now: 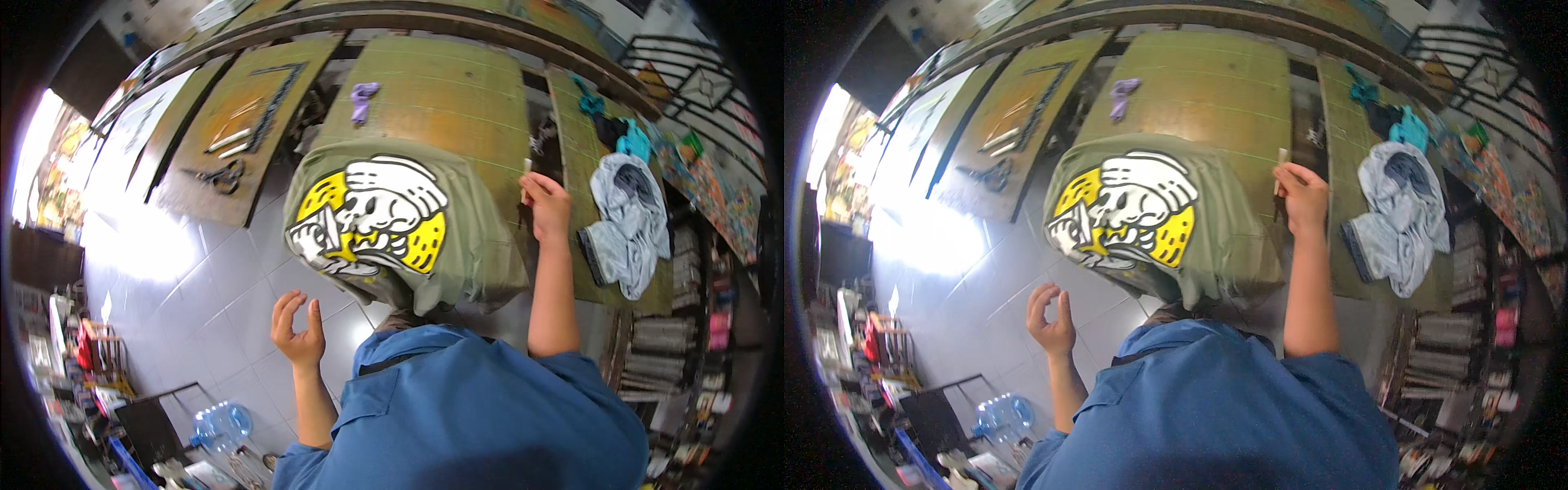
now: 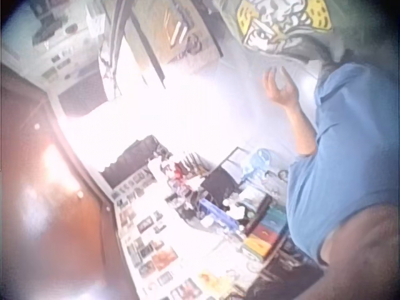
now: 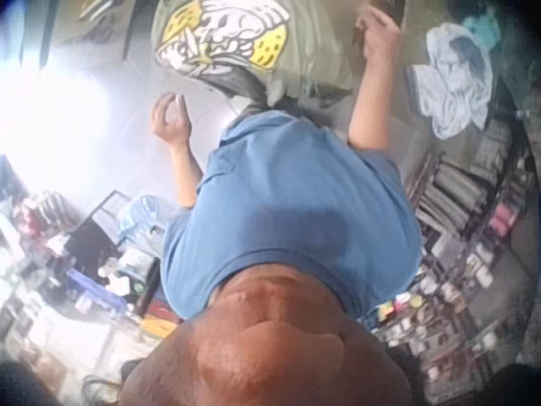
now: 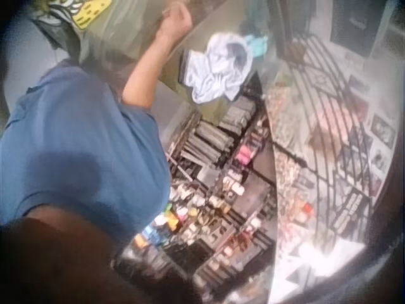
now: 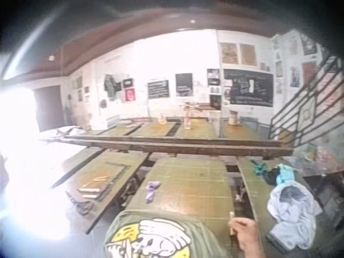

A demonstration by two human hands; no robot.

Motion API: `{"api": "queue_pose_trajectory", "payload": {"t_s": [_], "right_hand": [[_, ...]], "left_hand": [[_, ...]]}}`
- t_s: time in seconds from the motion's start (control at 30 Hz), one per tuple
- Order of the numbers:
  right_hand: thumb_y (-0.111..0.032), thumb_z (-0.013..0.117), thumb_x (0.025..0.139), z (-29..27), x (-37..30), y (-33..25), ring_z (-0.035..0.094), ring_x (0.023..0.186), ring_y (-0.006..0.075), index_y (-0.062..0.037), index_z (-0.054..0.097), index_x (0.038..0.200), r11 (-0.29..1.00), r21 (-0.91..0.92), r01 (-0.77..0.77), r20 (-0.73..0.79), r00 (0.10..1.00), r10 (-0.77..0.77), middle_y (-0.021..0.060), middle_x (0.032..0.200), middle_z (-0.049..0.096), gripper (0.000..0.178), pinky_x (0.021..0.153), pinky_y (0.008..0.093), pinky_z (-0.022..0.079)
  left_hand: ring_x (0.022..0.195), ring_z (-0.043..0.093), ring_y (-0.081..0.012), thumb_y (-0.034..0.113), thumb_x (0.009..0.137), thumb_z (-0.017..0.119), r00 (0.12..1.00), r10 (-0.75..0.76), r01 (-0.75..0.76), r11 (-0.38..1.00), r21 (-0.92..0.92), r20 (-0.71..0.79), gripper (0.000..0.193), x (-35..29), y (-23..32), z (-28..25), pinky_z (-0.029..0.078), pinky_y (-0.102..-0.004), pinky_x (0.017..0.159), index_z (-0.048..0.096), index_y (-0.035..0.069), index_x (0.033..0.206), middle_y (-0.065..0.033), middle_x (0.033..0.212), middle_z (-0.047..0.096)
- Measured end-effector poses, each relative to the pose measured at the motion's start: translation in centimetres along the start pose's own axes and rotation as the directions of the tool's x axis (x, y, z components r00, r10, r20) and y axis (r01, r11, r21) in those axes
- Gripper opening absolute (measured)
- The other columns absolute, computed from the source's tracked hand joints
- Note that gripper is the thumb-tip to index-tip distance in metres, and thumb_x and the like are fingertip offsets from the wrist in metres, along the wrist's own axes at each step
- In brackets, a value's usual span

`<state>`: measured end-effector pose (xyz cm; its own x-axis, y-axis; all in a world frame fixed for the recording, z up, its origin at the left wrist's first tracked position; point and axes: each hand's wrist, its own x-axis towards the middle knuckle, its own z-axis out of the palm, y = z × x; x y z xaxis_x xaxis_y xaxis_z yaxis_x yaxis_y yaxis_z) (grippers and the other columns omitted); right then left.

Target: The person uses a heat gun on a skull graphic printed on a green t-shirt, then smooths the fabric and uses a white marker to add details to the graphic. The person handles the t-shirt and marker throughout the clip.

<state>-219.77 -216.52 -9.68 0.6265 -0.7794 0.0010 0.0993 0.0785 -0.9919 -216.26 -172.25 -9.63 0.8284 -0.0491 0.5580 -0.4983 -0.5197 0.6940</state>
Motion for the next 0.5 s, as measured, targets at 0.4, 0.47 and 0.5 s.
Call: {"api": "queue_pose_trajectory", "payload": {"t_s": [0.4,0.47,0.5], "right_hand": [[-0.007,0.07,0.077,0.8,-2.2,2.3,0.068,0.069,0.0232,-0.0018,0.072,0.084,0.642,-0.674,0.366,0.032,0.883,-0.469,0.014,0.077,0.07,0.009,0.067,0.0338,0.053],[-0.006,0.065,0.075,1.7,-2.9,1.7,0.067,0.072,0.0321,-0.0047,0.072,0.082,0.57,-0.718,0.4,0.069,0.855,-0.514,0.0165,0.079,0.068,0.009,0.067,0.0395,0.052],[-0.007,0.066,0.075,2.2,-3.0,1.8,0.066,0.075,0.0337,-0.0063,0.07,0.078,0.528,-0.757,0.385,0.046,0.837,-0.545,0.0155,0.079,0.067,0.006,0.067,0.0418,0.052]], "left_hand": [[0.08,0.067,-0.0172,0.009,0.083,0.074,0.951,-0.301,0.303,0.953,0.006,-0.075,0.014,-6.8,-0.8,-3.2,0.047,-0.029,0.07,0.068,0.004,0.094,-0.0086,0.1,0.069],[0.08,0.067,-0.0166,0.01,0.083,0.074,0.959,-0.279,0.282,0.958,0.061,-0.047,0.015,-7.8,-0.9,-3.4,0.046,-0.0286,0.07,0.068,0.004,0.095,-0.0082,0.101,0.068],[0.08,0.067,-0.0163,0.01,0.083,0.074,0.964,-0.265,0.266,0.96,0.084,-0.031,0.016,-8.2,-1.1,-3.5,0.046,-0.0284,0.07,0.068,0.004,0.096,-0.0081,0.102,0.068]]}}
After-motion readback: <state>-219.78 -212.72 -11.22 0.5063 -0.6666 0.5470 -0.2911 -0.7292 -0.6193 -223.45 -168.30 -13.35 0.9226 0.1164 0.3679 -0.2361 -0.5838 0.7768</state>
